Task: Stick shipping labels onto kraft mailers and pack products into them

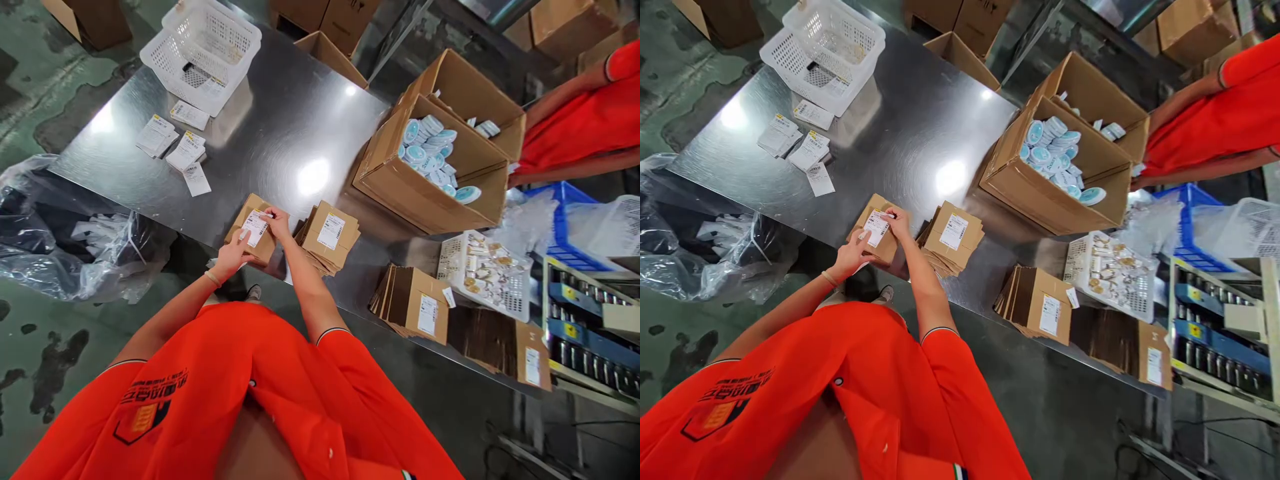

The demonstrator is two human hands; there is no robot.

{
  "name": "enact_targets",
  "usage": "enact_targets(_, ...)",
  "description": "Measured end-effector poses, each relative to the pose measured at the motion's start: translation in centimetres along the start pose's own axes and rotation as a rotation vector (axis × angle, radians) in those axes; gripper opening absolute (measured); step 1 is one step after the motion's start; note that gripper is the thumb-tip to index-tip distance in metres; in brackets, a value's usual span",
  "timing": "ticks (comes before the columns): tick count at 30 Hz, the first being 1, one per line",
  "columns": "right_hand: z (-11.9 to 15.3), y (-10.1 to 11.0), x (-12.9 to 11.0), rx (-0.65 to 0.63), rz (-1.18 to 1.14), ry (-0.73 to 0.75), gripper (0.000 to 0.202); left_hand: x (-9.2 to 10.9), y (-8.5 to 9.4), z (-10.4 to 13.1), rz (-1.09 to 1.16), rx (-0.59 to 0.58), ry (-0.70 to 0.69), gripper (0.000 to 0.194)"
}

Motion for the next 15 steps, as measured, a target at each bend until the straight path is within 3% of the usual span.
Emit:
enact_targets(6,-0.2,-0.2,0.7,-0.011,0.1,0.015,0.035,0.2,-1.4,-0.5,-0.072,-0.095,-0.064,0.071)
enact_targets(12,0.1,0.0,0.5,0.016,0.531,0.062,0.016,-0.1,-2.2,-0.6,-0.056,-0.094,-0.07,0.071)
enact_targets(15,0.1,0.9,-0.7,0.064,0.659,0.071,0.047,-0.2,-2.0,-0.5,-0.046,-0.089,-0.07,0.071)
Point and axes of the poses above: each hand's wrist, its own z-axis away from the middle knuckle, its own y-axis out of the back of the hand, x = y × z, the point moved 2 cm from there along -z, towards the middle knuckle, and after that the axes turned 3 degrees about y, right-handed, at the moved point
